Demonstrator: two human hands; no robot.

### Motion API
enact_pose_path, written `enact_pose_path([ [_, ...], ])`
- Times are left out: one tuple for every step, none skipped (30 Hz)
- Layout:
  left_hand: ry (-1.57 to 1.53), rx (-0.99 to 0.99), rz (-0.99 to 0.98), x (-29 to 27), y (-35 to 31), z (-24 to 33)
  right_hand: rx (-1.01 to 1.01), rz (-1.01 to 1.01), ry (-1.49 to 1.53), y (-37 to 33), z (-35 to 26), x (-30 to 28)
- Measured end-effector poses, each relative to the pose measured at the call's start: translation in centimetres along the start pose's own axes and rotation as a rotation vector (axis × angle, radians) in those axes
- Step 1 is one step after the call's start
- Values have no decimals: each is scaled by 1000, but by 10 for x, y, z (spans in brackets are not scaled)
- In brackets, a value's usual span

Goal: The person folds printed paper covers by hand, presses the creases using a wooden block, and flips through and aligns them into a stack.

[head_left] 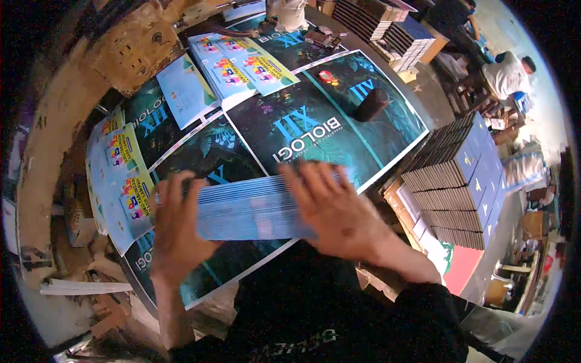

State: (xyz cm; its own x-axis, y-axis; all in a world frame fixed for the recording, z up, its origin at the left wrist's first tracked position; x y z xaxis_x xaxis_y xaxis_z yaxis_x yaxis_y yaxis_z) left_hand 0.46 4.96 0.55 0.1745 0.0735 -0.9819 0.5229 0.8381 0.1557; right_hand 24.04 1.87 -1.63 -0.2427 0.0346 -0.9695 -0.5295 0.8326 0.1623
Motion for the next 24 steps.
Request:
enact_pose_path([
  [-54, -81, 11, -1, -11, -17, 65, -19, -121, -7, 10, -15],
  [-120, -152, 25, 0, -19, -29, 103, -32, -189, -16, 21, -22],
  [-205, -227, 63, 1, -30, -39, 124, -41, -243, -21, 31, -28],
  [-196, -241, 61, -1, -41, -47, 144, -90, 9, -24, 41, -25],
  [-299, -212, 78, 1, -47, -56, 189, -144, 246, -31, 47, -22],
  [-398, -179, 92, 4, -49, -65, 202, -143, 243, -37, 53, -17],
  [-400, -177, 88, 13, -57, -76, 203, -71, 351, -42, 56, -12],
  [-613, -222, 129, 29, -66, -91, 210, 3, 456, -45, 56, -11],
  [-821, -269, 180, 48, -78, -106, 280, 108, 660, -43, 60, -10],
  [-982, -313, 227, 65, -83, -118, 286, 109, 655, -45, 64, -4],
  [-1043, -363, 254, 81, -89, -124, 327, 211, 1040, -49, 73, 12],
  [-1072, -398, 261, 101, -92, -127, 365, 316, 1421, -55, 83, 34],
  [-1058, -406, 254, 122, -91, -126, 302, 429, 1419, -59, 87, 61],
  [-1032, -407, 242, 140, -90, -125, 310, 432, 1412, -55, 76, 64],
  [-1003, -408, 234, 147, -93, -126, 334, 452, 1247, -51, 62, 66],
  [-968, -409, 230, 153, -94, -128, 355, 470, 1081, -49, 54, 66],
  [-926, -407, 234, 157, -101, -131, 310, 480, 1135, -50, 55, 68],
  [-877, -401, 238, 159, -108, -134, 314, 484, 1135, -50, 56, 70],
  [-795, -392, 269, 163, -112, -137, 365, 451, 1099, -50, 57, 73],
  [-683, -367, 309, 169, -118, -141, 415, 417, 1058, -49, 60, 73],
  [-548, -339, 356, 173, -125, -145, 478, 334, 970, -46, 62, 68],
  [-445, -319, 395, 177, -133, -149, 478, 341, 968, -47, 61, 68],
  [-371, -307, 419, 174, -139, -145, 453, 386, 1005, -49, 57, 68],
  [-403, -335, 439, 171, -142, -146, 427, 432, 1042, -49, 53, 66],
])
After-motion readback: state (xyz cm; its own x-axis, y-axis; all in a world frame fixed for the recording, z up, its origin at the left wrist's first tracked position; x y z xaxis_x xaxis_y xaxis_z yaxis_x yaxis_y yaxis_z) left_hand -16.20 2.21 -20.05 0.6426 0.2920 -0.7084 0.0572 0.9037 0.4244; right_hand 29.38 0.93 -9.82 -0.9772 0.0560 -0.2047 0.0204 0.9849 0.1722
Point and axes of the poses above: each hand's wrist, its own y-axis towards the middle knuckle, its own x-axis out of the palm, z = x × y, the point moved 3 cm from there along y, towards the middle knuckle, and after that the axes turned 2 degrees about y, right-handed, at the moved point
